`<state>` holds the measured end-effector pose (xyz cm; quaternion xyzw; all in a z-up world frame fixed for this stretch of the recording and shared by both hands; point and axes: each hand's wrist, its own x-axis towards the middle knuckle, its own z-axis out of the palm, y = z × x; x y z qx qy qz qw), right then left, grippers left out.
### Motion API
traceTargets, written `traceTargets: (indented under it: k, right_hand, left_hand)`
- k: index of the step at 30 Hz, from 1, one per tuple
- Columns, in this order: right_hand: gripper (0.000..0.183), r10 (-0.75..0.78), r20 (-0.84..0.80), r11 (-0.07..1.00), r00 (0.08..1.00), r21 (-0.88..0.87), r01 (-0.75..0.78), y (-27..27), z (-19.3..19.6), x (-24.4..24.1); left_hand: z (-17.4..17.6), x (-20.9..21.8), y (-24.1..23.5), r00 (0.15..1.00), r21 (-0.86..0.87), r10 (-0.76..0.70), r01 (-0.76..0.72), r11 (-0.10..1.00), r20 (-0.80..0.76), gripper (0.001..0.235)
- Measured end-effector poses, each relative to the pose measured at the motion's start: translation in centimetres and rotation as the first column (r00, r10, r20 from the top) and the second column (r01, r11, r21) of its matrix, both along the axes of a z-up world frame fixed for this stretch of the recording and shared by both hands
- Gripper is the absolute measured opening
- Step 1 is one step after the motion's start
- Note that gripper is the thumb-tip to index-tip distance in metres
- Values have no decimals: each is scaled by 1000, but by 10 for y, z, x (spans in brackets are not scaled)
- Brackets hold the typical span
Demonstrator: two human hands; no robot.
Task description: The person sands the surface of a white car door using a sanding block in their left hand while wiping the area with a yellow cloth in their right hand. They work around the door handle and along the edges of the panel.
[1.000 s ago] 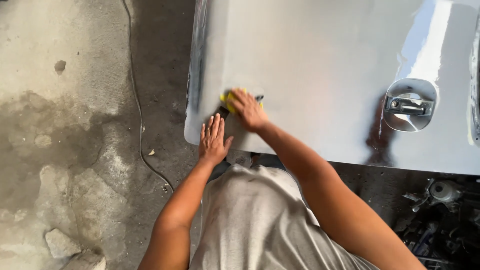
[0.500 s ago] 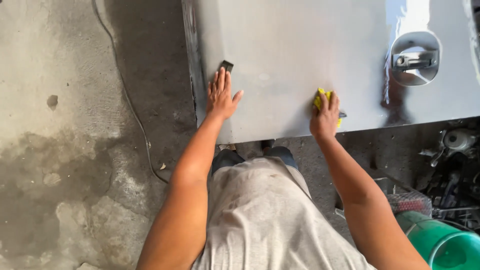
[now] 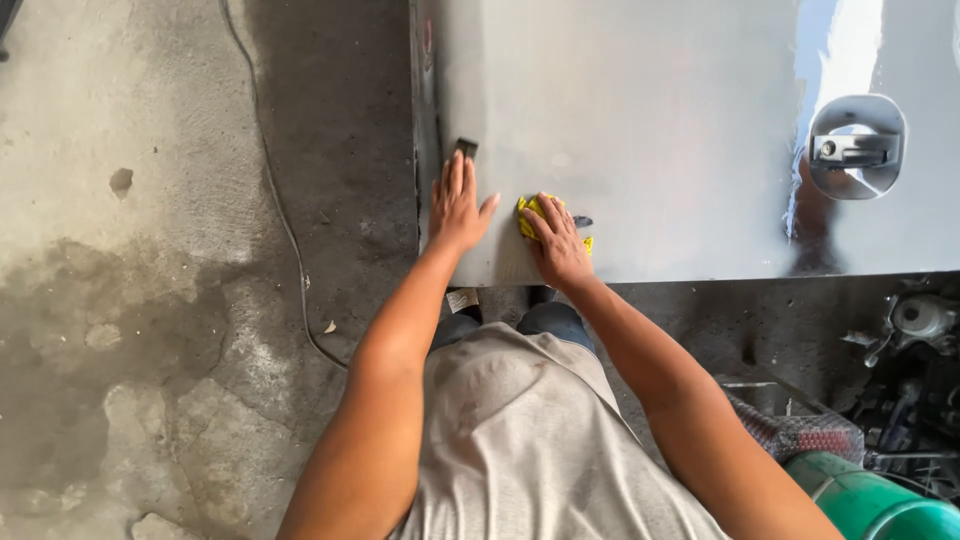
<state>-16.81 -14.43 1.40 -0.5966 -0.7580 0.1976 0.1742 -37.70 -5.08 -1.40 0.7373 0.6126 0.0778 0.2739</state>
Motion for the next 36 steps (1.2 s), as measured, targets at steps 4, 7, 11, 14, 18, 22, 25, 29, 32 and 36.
traceTargets:
  k: [4,7,11,14,18,22,25,29,32,36]
  right_hand:
    - [56,41,36,998,998,-46,-39,-6,4,2]
    - [55,52,58,998,997,-35,-50,3,0,8]
    - [56,133,85,990,987,-66,-128,8,5,16]
    - [57,204,131,977,970,-88,-194,18,12,21]
    - [55,249,183,967,951,-109,-232,13,13,22]
    - [54,196,184,979,963,-100,-180,9,14,15]
    - [56,102,163,994,981,-59,-93,6,1,2]
    - [54,-84,114,995,990,57,78,6,-12,-26]
    - [51,-141,77,985,987,110,132,16,-12,-50]
    - [50,-114,31,984,993,139,109,28,-14,-59]
  left_hand:
    - [-2,-6,-40,997,42,-65,67,997,-45,88]
    - [-4,-17,-128,983,224,-180,185,957,-42,90]
    - [-21,-23,-164,970,172,-222,237,956,-103,90]
    - [-18,-9,-94,979,178,-170,188,966,-114,89]
    - [-6,13,12,1000,51,2,-1,999,-21,87]
    - [-5,4,4,994,67,-80,85,994,-74,88]
    - [-16,-35,-77,953,184,-239,273,944,-185,87]
    - [-39,-91,-126,805,77,-571,587,806,-164,90]
    - [-45,-92,-67,799,183,-588,601,778,-128,88]
    - [-11,-49,28,938,178,-348,342,923,-1,82]
